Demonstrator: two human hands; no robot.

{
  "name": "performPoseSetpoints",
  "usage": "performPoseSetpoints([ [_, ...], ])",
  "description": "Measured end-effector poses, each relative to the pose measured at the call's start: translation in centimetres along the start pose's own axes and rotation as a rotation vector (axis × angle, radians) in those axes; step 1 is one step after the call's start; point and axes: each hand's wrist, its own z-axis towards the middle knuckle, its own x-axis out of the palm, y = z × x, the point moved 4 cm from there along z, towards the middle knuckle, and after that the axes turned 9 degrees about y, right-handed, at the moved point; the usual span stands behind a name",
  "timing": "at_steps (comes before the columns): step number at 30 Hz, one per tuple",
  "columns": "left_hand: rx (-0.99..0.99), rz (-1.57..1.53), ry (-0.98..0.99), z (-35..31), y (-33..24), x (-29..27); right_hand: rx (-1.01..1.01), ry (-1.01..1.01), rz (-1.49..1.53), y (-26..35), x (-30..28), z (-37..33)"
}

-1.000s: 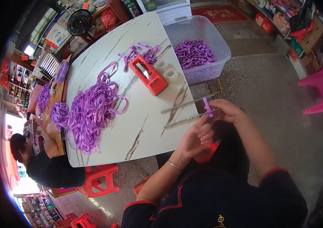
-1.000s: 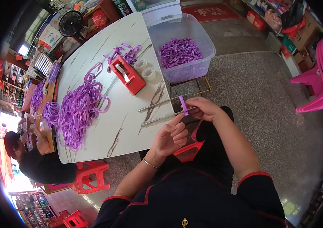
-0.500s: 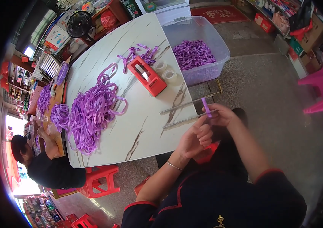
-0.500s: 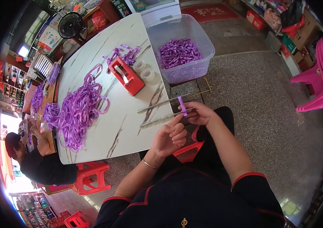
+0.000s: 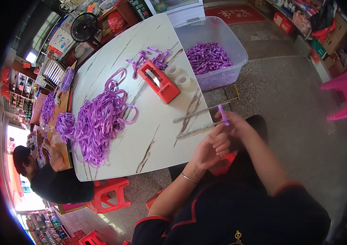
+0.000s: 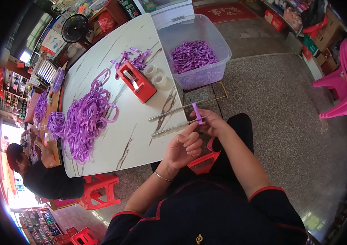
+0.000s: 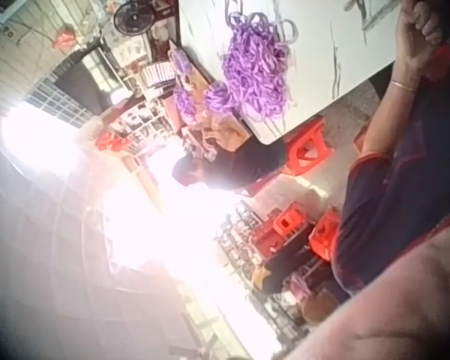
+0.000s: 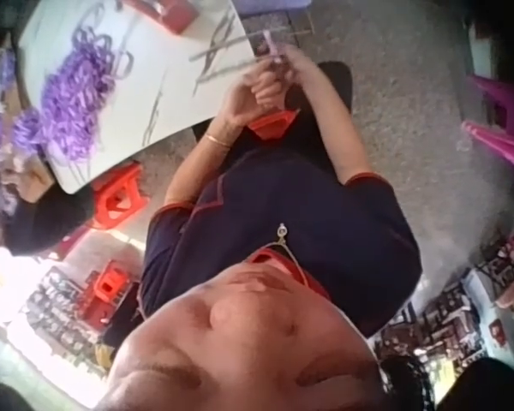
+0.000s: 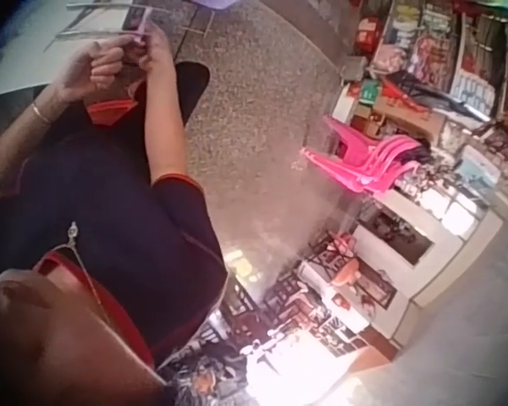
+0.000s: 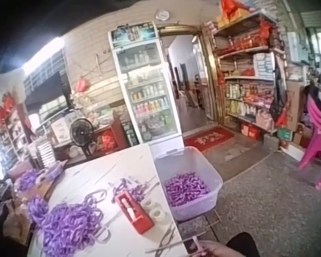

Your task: Tying purple ribbons around small objects and securing them with tape.

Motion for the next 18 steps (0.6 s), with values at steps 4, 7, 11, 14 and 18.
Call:
performPoseSetpoints([
  [4,-0.013,-0.019,0.019,0.0,0.1,0.1,-0.117,-0.526,-0.682,4.1,0.5,-3.4],
  [7,0.0,-0.014,0.024,-0.6,-0.2,-0.2,-0.326,-0.624,-1.357,6.2,6.4,-5.0],
  [11,-0.023,0.002,0.016,-0.3,-0.1,0.3,-0.242,-0.695,-1.688,7.2,8.5,-5.2],
  [14,-0.01,-0.002,0.004,0.0,0.0,-0.1,-0.165,-0.566,-1.506,7.7,4.7,-4.1],
  [18,-0.031,-0.001,0.036,0.4,0.2,0.5,-0.04,-0.15,-0.781,6.1,-0.1,-1.8],
])
